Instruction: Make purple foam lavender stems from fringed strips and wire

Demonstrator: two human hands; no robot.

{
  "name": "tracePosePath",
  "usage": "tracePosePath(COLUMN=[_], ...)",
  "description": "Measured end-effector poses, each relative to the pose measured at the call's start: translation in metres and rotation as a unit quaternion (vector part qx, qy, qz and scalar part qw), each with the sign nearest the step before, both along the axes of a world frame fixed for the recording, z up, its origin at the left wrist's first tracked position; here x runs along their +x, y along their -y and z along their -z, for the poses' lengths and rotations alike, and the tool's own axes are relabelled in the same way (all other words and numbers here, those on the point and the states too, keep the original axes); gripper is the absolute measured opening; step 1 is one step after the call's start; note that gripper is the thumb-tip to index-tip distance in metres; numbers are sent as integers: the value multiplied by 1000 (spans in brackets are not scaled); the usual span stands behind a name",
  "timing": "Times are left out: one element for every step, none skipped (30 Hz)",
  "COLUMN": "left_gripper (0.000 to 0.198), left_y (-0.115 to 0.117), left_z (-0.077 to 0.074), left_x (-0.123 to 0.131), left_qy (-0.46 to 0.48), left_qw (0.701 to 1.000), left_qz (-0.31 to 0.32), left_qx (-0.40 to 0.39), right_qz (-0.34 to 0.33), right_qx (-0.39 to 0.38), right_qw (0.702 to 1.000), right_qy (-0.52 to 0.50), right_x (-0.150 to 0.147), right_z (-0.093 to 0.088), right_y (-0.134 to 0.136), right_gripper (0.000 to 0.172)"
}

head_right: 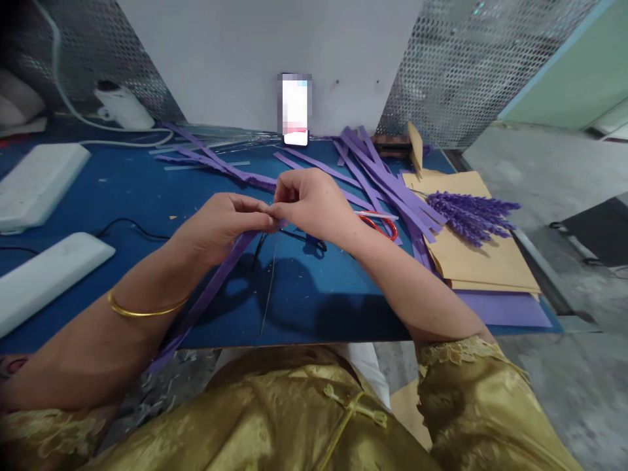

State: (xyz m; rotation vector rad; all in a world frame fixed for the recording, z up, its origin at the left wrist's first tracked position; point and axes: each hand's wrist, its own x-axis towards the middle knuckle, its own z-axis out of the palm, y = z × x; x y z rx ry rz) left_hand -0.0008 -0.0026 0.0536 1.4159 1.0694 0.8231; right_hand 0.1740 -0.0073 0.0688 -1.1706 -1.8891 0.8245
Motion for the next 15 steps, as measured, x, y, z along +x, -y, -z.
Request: tracePosePath(left_gripper=[6,6,7,7,7,7,7,8,8,9,9,9,10,10,10], left_y=[0,0,0,0,0,0,0,0,0,1,1,1,1,1,1], left_z=[1,1,2,2,2,2,2,1,1,0,-1,-3,-4,-5,-6], left_x=[0,0,1,1,1,1,1,1,1,1,1,1,1,1,1], left_qy=[-2,-4,-4,-3,-1,3,8,12,17,22,27,31,34,36,39], left_qw=[1000,1000,1000,1000,1000,1000,1000,1000,999,999,999,999,998,998,998], left_qz=[-4,-7,-11,-14,-16,-16,-16,-14,-12,-12,-12,-12,-12,-11,-9], left_qx=[1,0,-2,-4,-8,-12,-17,-22,-28,-33,-37,-41,-45,-49,-54], right_qz=[5,9,12,11,8,2,-6,-17,-31,-48,-70,-95,-122,-146,-167], right_qx=[-4,-9,-14,-17,-21,-24,-29,-34,-41,-49,-58,-68,-78,-85,-90], right_qw=[1000,1000,1000,1000,1000,1000,999,999,998,997,994,991,987,983,979], right_qy=[3,6,5,2,-4,-11,-18,-27,-36,-45,-54,-64,-71,-76,-79], right_x=[-1,-2,-2,-3,-3,-2,-1,0,3,6,9,12,16,19,22], right_z=[0,0,0,0,0,0,0,0,-1,-1,-3,-4,-5,-6,-6], right_y=[0,1,1,0,0,-1,-2,-3,-4,-5,-6,-8,-10,-11,-13], right_gripper=[19,19,20,20,20,20,20,20,19,18,17,16,17,21,24])
